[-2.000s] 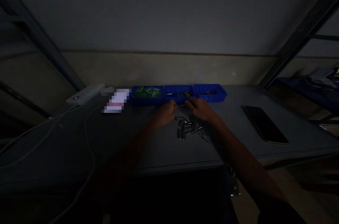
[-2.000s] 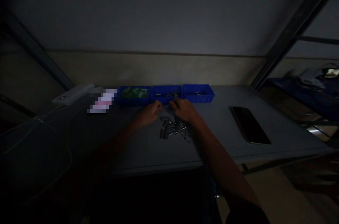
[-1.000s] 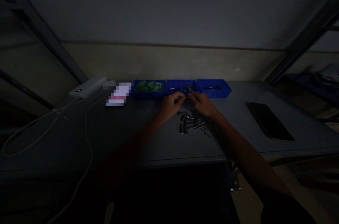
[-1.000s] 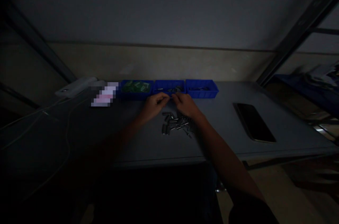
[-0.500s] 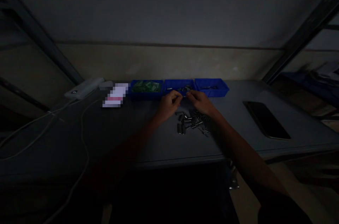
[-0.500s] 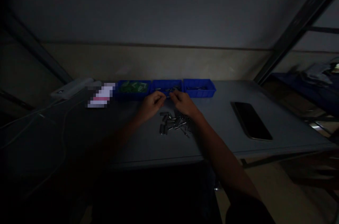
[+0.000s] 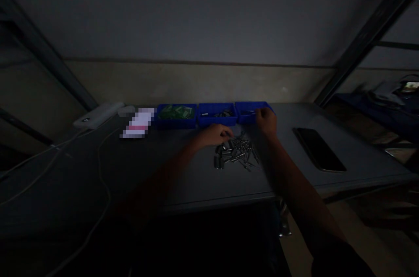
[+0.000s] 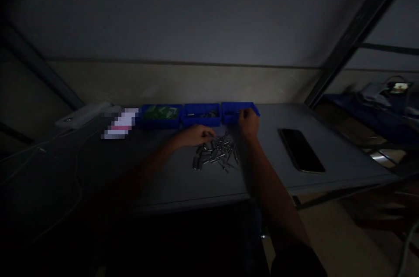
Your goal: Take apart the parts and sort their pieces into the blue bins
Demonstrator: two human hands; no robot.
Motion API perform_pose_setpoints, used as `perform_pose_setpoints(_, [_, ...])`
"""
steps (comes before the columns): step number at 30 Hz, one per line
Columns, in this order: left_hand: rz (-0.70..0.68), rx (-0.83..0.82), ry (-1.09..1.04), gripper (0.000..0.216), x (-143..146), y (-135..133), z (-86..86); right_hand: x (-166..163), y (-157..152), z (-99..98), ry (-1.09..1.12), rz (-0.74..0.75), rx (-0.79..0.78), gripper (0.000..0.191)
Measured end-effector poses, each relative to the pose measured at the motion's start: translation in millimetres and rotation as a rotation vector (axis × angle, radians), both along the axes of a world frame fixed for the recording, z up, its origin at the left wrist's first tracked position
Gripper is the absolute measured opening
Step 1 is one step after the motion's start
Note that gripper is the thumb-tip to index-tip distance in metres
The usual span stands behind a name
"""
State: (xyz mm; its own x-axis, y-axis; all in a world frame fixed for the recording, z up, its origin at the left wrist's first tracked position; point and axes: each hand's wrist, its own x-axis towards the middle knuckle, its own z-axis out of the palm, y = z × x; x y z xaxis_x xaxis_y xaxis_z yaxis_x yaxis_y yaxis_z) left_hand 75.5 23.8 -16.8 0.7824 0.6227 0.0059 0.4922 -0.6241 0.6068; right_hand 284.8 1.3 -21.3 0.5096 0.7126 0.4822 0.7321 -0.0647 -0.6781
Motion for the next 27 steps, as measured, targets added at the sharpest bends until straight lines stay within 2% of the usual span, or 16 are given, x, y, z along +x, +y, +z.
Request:
perform_pose_setpoints(5, [-0.008, 0.157, 0.024, 0.019, 6.8, -8.5, -2.4, -7.0, -2.1, 0.0, -0.007, -0.017, -0.036, 0.031])
perform_pose_setpoints(8, [0.06, 0.283, 0.0, 0.016, 2.5, -11.9, -5.6, -18.3, -5.8, 5.6, -0.045, 0.068, -0.026, 0.031])
perform_pose_setpoints(10, [0.126, 0.324, -0.04, 0.017, -3.9, -11.4, -6.7, -27.3, -9.0, 9.4, -0.074, 0.178, -0.028, 0.031])
perform_pose_setpoints(14, [0.262, 0.312, -0.163, 0.015, -19.0, -5.4, -5.2, -47.0, -14.1, 11.6, -0.149, 0.473, -0.094, 0.032])
perform_pose_setpoints(17, [0.344, 0.321, -0.243, 0.012, -23.7, -2.2, -3.4, -59.3, -16.0, 9.2, -0.177, 0.621, -0.19, 0.034])
perform_pose_setpoints(21, [0.36, 0.346, -0.312, 0.01, -19.9, -4.6, -2.5, -65.3, -16.3, 7.2, -0.149, 0.68, -0.22, 0.032])
perform_pose_setpoints(27, [0.373, 0.269, -0.363, 0.022, -15.3, -12.4, 2.2, -62.5, -17.7, 10.5, -0.026, 0.714, -0.142, 0.023])
